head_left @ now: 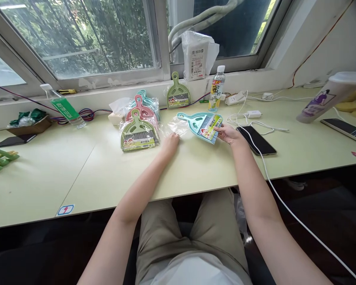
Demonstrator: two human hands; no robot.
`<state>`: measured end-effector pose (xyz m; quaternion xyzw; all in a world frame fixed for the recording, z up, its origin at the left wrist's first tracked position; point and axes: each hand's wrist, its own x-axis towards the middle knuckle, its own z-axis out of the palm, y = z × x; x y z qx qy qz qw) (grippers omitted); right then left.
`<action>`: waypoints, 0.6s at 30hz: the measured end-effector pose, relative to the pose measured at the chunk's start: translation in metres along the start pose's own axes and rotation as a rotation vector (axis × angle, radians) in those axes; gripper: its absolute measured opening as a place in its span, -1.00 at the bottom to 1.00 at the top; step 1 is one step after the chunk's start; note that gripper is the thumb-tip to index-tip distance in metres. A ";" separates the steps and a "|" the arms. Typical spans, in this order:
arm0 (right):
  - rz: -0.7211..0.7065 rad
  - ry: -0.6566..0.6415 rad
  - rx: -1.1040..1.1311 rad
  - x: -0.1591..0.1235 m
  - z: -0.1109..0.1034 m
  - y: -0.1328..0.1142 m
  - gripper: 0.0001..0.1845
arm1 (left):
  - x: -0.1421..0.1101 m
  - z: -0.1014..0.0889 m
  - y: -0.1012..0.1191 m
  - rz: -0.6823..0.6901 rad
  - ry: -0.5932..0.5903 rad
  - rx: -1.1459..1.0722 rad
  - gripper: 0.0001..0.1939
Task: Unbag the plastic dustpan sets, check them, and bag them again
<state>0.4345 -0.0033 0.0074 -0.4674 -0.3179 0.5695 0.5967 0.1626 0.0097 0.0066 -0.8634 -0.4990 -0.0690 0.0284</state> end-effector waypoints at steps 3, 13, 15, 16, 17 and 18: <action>0.037 -0.044 -0.026 -0.005 0.001 -0.001 -0.72 | 0.005 0.000 -0.007 -0.099 0.005 -0.011 -0.58; -0.008 -0.069 -0.133 0.000 -0.008 0.002 -0.65 | 0.009 0.007 -0.019 -0.265 0.324 -0.191 -0.25; -0.025 -0.124 -0.167 -0.002 -0.005 0.004 -0.61 | 0.008 0.006 -0.017 -0.261 0.337 -0.160 -0.26; -0.024 -0.157 -0.181 -0.003 -0.003 0.005 -0.60 | 0.007 0.005 -0.016 -0.259 0.345 -0.151 -0.26; -0.023 -0.185 -0.191 -0.004 -0.002 0.006 -0.59 | 0.007 0.005 -0.016 -0.262 0.355 -0.149 -0.25; -0.026 -0.203 -0.196 -0.005 0.000 0.006 -0.58 | 0.007 0.005 -0.016 -0.266 0.364 -0.154 -0.23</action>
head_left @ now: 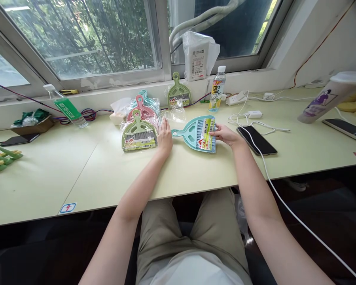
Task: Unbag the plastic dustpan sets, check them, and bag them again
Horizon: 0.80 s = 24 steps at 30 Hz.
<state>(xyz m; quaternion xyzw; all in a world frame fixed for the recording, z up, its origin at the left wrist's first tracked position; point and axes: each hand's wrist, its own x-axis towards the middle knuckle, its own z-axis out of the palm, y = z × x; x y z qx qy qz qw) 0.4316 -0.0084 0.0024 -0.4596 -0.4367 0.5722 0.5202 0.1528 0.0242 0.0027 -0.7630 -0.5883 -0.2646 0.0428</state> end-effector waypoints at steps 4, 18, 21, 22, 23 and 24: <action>-0.050 0.085 0.020 0.002 0.002 -0.001 -0.64 | 0.000 0.000 -0.001 0.015 -0.006 -0.045 -0.18; -0.071 0.214 0.147 0.015 0.040 0.011 -0.67 | -0.008 0.002 0.014 0.250 -0.078 0.017 -0.35; -0.096 0.256 0.162 0.017 0.041 0.014 -0.69 | -0.008 0.003 0.015 0.257 -0.098 0.007 -0.38; -0.112 0.280 0.167 0.018 0.041 0.015 -0.70 | -0.009 0.002 0.016 0.256 -0.104 -0.008 -0.38; -0.128 0.303 0.173 0.019 0.042 0.016 -0.71 | -0.009 0.001 0.017 0.256 -0.106 -0.030 -0.37; -0.143 0.325 0.181 0.019 0.042 0.018 -0.72 | -0.010 -0.001 0.018 0.257 -0.104 -0.057 -0.36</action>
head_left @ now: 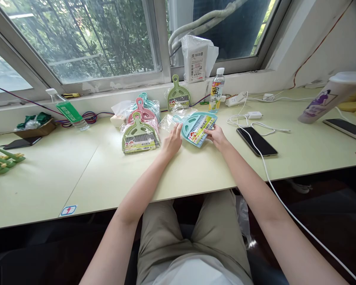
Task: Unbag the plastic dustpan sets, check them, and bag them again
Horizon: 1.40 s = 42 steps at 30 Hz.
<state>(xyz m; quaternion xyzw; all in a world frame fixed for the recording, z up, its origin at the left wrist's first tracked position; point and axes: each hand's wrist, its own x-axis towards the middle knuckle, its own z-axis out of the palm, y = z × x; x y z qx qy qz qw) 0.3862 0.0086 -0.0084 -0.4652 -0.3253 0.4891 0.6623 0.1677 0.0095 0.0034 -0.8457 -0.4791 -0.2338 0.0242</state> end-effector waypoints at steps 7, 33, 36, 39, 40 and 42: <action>-0.076 -0.040 0.104 -0.003 0.003 0.008 -0.64 | -0.002 -0.008 0.001 -0.192 0.340 -0.435 -0.34; -0.036 -0.114 0.049 -0.004 0.007 0.009 -0.74 | 0.010 0.008 -0.014 -0.454 -0.185 -1.844 -0.57; -0.048 -0.141 0.033 -0.008 0.009 0.006 -0.72 | 0.010 0.007 -0.016 -0.474 -0.176 -1.786 -0.63; -0.020 -0.246 0.028 -0.013 0.012 0.003 -0.69 | 0.009 0.005 -0.017 -0.498 -0.210 -1.719 -0.69; -0.005 -0.276 0.028 -0.014 0.013 0.002 -0.69 | 0.009 0.004 -0.017 -0.502 -0.227 -1.706 -0.70; 0.017 -0.311 0.034 -0.016 0.013 0.003 -0.71 | 0.008 0.004 -0.016 -0.504 -0.245 -1.698 -0.71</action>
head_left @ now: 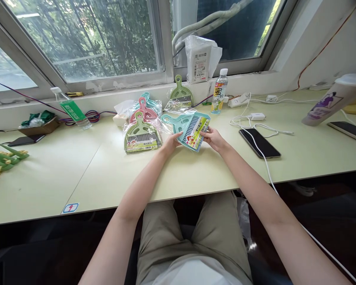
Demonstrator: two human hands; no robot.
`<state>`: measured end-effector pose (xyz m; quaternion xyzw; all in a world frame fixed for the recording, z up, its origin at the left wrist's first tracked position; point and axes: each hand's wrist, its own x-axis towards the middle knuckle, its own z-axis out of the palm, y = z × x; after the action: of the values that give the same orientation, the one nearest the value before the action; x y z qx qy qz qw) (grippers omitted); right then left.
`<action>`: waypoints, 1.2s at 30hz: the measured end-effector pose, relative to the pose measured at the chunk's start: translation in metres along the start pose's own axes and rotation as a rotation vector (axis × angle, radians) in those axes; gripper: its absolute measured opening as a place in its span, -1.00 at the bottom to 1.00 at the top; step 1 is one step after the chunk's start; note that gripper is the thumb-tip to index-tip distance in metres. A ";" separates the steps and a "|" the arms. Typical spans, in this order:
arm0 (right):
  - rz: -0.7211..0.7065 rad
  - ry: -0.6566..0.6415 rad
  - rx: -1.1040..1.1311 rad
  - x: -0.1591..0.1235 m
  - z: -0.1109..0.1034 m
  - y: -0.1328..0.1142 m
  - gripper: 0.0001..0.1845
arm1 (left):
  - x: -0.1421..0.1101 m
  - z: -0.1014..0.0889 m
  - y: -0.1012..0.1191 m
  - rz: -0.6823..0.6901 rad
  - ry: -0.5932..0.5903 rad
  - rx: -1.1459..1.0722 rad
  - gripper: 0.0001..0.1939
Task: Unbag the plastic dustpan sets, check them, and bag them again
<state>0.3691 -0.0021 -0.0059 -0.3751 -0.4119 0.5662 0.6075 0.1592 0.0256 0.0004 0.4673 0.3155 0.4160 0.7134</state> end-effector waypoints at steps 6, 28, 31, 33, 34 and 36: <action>-0.022 0.100 0.077 0.003 0.000 0.003 -0.81 | 0.000 0.001 -0.002 0.038 -0.050 -0.013 -0.58; -0.091 0.063 0.077 -0.001 0.006 0.003 -0.76 | 0.005 0.003 0.001 0.144 0.063 -0.138 -0.71; -0.096 0.077 0.100 -0.001 0.006 0.005 -0.80 | 0.005 0.008 -0.005 0.039 -0.020 -0.072 -0.65; -0.104 0.094 0.105 0.000 0.006 0.006 -0.80 | 0.004 0.010 -0.008 -0.001 -0.074 -0.033 -0.62; -0.107 0.104 0.101 0.000 0.005 0.006 -0.79 | 0.003 0.010 -0.008 -0.014 -0.097 -0.016 -0.61; -0.110 0.121 0.089 0.000 0.005 0.006 -0.78 | 0.001 0.012 -0.008 -0.031 -0.139 0.010 -0.58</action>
<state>0.3623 -0.0013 -0.0092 -0.3582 -0.3689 0.5261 0.6774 0.1718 0.0199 -0.0031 0.4936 0.2745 0.3700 0.7377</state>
